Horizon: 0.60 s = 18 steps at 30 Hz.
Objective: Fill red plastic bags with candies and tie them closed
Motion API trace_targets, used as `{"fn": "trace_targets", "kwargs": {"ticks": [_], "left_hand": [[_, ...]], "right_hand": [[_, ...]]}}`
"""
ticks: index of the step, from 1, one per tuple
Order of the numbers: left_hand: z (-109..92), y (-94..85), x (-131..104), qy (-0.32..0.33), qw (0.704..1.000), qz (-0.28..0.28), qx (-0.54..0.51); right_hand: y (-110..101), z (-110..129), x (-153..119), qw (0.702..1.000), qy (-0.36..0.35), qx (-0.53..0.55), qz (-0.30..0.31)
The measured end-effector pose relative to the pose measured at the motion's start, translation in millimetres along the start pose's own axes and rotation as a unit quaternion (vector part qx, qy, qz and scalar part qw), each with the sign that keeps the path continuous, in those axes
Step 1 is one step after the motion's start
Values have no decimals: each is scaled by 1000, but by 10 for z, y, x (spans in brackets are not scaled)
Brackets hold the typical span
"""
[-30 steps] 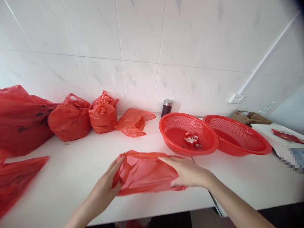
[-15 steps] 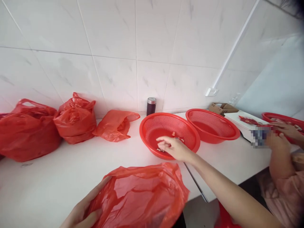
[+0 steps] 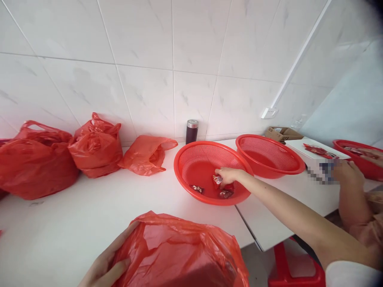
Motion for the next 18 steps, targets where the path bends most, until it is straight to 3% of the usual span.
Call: {"fn": "trace_targets", "kwargs": {"ticks": [4,6,8,10,12,14,16,18], "left_hand": [[-62,43,27,-8,999,-39,-2],[-110,106,28,0,999,-48,8],[-157,206,31,15,999,-51,9],[-195,333,43,34,998,-56,2],[-218,465,61,50,998,-50,-7],[-226,574,80,50,998,-26,-14],[-227,634,90,46,999,-4,-21],[-228,635,89,47,999,3,-14]], "right_hand": [[-273,6,-68,997,-1,52,-58],[-436,126,-213,991,-26,101,-84],[-549,380,-466,971,-98,200,-87],[-562,743,-791,924,-202,321,-41],[-441,1131,-1102,895,-277,347,46],[-221,1442,-1311,896,-298,312,105],[40,1623,-1375,922,-284,243,98],[284,1684,-1327,952,-262,149,49]]}}
Point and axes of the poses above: each hand's wrist, its own x-axis towards the middle knuckle, its own y-axis out of the palm, z = x × y, the point moved 2 cm from there along x, towards the middle knuckle, and after that the axes turned 10 degrees about y, right-handed, at the moved point
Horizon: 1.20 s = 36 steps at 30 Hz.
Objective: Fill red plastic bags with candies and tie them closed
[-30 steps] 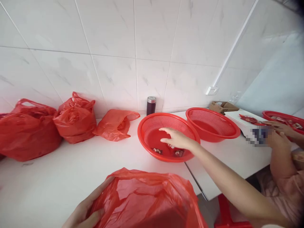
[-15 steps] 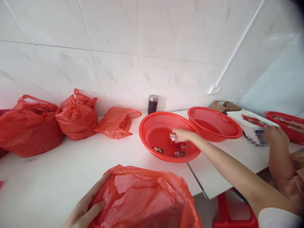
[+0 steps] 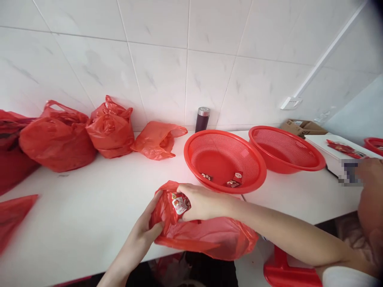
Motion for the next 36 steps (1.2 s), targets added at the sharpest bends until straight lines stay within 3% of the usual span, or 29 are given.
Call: {"fn": "trace_targets", "kwargs": {"ticks": [3,7,11,13,16,17,19,21,23,28,36], "left_hand": [[1,-72,-20,2,1000,2,30],[-1,-199,-57,5,998,-21,62],[-35,-239,-83,30,995,-25,96],[-54,-216,-94,41,992,3,120],[-75,-186,-126,55,988,16,143],[-76,-188,-143,59,987,5,146],[-63,-213,-180,56,988,-22,141],[-28,-257,-211,42,990,-36,130],[11,-302,-225,29,991,-37,128],[26,-341,-218,34,986,-56,152],[-179,-149,-254,34,990,-133,23]], "right_hand": [[195,-170,92,988,23,-151,-36],[155,-248,-5,977,39,-207,-15],[-218,-201,-228,998,-7,-64,6],[-504,-327,-241,998,16,-16,-54],[-870,-782,-114,973,127,-109,-158],[-929,-976,-53,960,184,-164,-131],[-949,-1343,52,931,281,-234,-18],[-887,-1588,118,914,311,-250,67],[-791,-1690,162,920,295,-236,102],[-682,-1674,235,937,245,-210,135],[-1003,-1600,295,953,219,-200,58]]}}
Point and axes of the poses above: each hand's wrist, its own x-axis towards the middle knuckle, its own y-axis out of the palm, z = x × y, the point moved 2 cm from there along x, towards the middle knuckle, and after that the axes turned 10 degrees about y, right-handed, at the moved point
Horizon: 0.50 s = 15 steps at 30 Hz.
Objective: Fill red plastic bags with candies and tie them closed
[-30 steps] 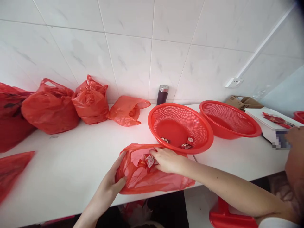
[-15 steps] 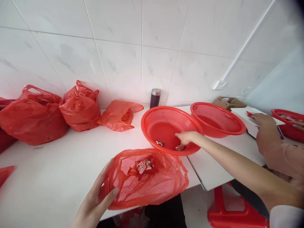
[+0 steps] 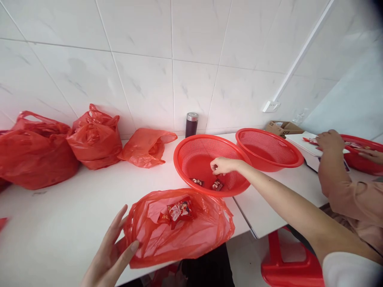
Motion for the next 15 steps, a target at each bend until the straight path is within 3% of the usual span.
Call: {"fn": "trace_targets", "kwargs": {"ticks": [9,15], "left_hand": [[40,-56,-2,-26,1000,12,8],[101,-109,2,-25,1000,10,12]], "right_hand": [[288,269,49,998,7,-57,25],[45,134,131,998,3,-57,2]]}}
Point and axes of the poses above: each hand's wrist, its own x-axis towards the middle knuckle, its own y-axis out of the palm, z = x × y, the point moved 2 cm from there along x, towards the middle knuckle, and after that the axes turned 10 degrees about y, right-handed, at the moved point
